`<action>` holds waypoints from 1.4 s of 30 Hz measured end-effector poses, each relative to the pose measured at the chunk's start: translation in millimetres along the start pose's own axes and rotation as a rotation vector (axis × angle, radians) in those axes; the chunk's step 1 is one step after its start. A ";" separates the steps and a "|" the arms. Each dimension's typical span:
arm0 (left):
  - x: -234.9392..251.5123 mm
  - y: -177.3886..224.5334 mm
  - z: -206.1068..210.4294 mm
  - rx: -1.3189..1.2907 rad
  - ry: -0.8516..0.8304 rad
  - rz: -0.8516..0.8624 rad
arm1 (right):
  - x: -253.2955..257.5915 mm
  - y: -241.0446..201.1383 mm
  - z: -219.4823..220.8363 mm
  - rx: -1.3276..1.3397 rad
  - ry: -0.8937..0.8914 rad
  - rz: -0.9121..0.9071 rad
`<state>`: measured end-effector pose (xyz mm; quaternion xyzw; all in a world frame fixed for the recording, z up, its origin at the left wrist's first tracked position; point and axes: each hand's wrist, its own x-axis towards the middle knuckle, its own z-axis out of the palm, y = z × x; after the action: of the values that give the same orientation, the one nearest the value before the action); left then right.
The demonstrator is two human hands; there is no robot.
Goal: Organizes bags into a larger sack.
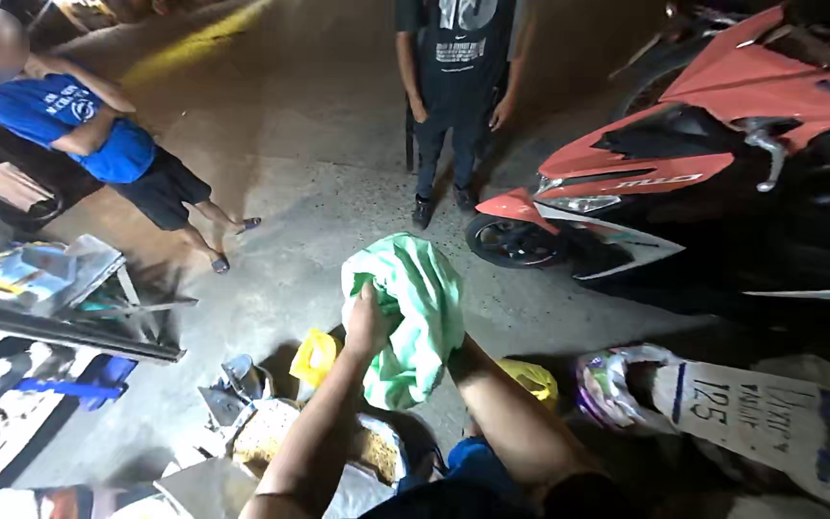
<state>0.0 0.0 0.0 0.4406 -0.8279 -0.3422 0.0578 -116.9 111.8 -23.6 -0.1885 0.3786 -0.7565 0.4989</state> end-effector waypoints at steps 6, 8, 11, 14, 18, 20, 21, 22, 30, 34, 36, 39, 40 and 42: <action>-32.3 -29.4 -15.7 -0.172 0.352 -0.134 | -11.5 -21.3 6.0 -0.589 0.269 0.019; -31.5 -30.3 -7.1 -0.148 0.390 -0.137 | -26.6 -27.0 27.3 -0.918 0.179 -0.178; -33.9 -24.8 24.8 -0.311 0.468 0.061 | -30.8 -12.8 59.4 -1.323 0.097 -0.133; -38.2 -18.0 36.2 -0.777 0.429 0.187 | -7.8 -20.6 26.8 -1.351 0.295 -0.159; -49.8 -42.1 -11.6 -1.068 0.487 0.126 | 6.6 -67.9 -62.6 -1.180 0.734 -0.058; -41.4 -81.5 -28.6 -1.114 0.582 0.101 | 3.7 -88.1 -110.2 -0.879 0.927 -0.037; -35.7 -100.6 -29.9 -1.099 0.600 0.027 | 2.2 -95.5 -125.1 -0.702 0.987 -0.053; -32.2 -117.2 -26.7 -1.050 0.586 -0.090 | 0.7 -101.3 -130.2 -0.572 1.014 -0.075; -37.6 -58.0 16.3 -0.421 0.097 -0.060 | -34.2 -94.1 -37.1 -0.550 0.590 -0.335; -35.2 -61.9 77.2 -0.292 -0.090 0.125 | -79.5 -25.7 8.9 -0.388 0.111 -0.491; -56.1 -61.4 84.8 -0.361 -0.102 0.247 | -108.7 -4.0 13.8 -0.520 -0.141 -0.661; -42.1 -97.2 83.3 -0.392 0.056 0.074 | -144.6 -14.3 -9.7 -1.021 -0.321 -0.974; -25.5 -119.9 84.1 -0.450 0.186 0.031 | -156.9 -25.3 -18.5 -1.241 -0.366 -1.062; -7.6 -141.7 67.5 -0.617 0.209 -0.013 | -176.5 -43.5 -26.2 -1.540 -0.576 -1.174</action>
<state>75.6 -12.8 -137.1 0.4404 -0.6717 -0.5303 0.2713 -84.7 289.7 9.0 -0.7914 0.4764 -0.3577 -0.1372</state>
